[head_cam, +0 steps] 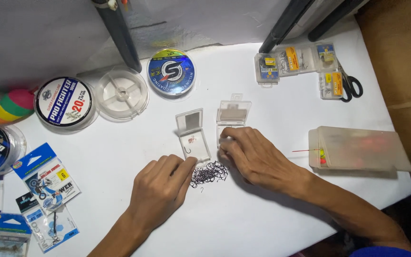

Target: Sorting and organizing fishing hooks into small plastic containers.

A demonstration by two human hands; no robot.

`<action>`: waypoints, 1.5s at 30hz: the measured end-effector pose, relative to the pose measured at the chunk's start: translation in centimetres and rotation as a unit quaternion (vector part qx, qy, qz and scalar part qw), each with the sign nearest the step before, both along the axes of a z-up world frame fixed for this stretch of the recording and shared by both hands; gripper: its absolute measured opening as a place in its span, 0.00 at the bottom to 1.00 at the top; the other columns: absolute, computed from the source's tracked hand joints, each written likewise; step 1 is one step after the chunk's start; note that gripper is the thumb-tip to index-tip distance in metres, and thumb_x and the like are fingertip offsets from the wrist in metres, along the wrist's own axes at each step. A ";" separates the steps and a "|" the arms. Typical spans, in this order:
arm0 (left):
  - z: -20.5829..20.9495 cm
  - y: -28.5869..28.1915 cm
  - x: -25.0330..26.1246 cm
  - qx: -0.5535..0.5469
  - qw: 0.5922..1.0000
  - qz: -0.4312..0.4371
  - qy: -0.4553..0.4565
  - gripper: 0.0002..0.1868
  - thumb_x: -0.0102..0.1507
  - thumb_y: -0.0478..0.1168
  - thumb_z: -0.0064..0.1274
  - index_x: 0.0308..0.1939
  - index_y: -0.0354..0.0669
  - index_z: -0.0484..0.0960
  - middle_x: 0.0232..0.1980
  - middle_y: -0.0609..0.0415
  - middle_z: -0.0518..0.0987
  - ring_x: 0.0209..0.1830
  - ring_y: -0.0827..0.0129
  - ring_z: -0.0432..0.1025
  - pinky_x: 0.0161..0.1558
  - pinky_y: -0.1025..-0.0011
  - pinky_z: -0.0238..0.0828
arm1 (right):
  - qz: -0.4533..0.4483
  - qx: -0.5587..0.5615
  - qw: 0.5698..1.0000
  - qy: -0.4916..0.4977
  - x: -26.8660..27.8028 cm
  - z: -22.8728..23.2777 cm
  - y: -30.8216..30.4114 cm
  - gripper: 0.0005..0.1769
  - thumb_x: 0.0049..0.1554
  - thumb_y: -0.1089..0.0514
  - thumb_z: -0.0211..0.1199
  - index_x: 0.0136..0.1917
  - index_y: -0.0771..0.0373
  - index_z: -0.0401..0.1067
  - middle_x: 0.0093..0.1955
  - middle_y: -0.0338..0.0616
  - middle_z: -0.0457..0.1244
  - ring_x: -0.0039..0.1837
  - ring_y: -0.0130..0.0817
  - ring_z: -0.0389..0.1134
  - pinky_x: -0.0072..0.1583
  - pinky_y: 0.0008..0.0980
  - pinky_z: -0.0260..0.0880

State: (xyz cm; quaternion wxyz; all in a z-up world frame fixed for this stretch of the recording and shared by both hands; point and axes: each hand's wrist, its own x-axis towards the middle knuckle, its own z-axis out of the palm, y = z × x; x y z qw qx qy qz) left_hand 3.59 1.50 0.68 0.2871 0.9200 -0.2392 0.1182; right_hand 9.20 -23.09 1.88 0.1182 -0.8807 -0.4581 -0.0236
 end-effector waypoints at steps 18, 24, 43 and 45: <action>0.9 0.4 0.1 -0.107 0.993 -0.031 0.039 0.07 0.56 0.30 0.59 0.38 0.39 0.83 0.21 0.58 0.78 0.12 0.76 0.60 0.17 0.76 0.56 | 0.048 0.132 0.987 0.078 0.3 1.8 0.8 0.06 0.56 0.63 0.66 0.48 0.64 0.75 0.41 0.42 0.66 0.38 0.28 0.63 0.41 0.24 0.67; 0.1 0.5 0.1 -0.030 0.993 -0.080 0.086 0.05 0.59 0.37 0.61 0.38 0.43 0.85 0.28 0.57 0.82 0.17 0.74 0.66 0.21 0.74 0.59 | 0.057 0.103 0.983 0.140 -1.1 2.1 1.6 0.08 0.56 0.60 0.67 0.50 0.63 0.76 0.40 0.40 0.64 0.35 0.28 0.62 0.34 0.25 0.65; 1.2 1.0 0.6 -0.192 0.952 -0.038 0.236 0.04 0.60 0.35 0.57 0.36 0.41 0.86 0.24 0.58 0.83 0.13 0.77 0.62 0.16 0.76 0.55 | 0.014 0.238 0.939 0.247 -1.1 0.6 1.0 0.12 0.48 0.68 0.67 0.49 0.66 0.77 0.46 0.48 0.73 0.40 0.30 0.73 0.43 0.24 0.76; 0.8 1.0 0.5 -0.210 0.944 -0.021 0.254 0.03 0.58 0.36 0.59 0.35 0.42 0.86 0.25 0.57 0.84 0.13 0.79 0.60 0.15 0.79 0.54 | -0.007 0.235 0.927 0.292 -1.1 0.3 0.9 0.12 0.50 0.66 0.68 0.49 0.62 0.76 0.44 0.43 0.73 0.35 0.24 0.68 0.36 0.19 0.71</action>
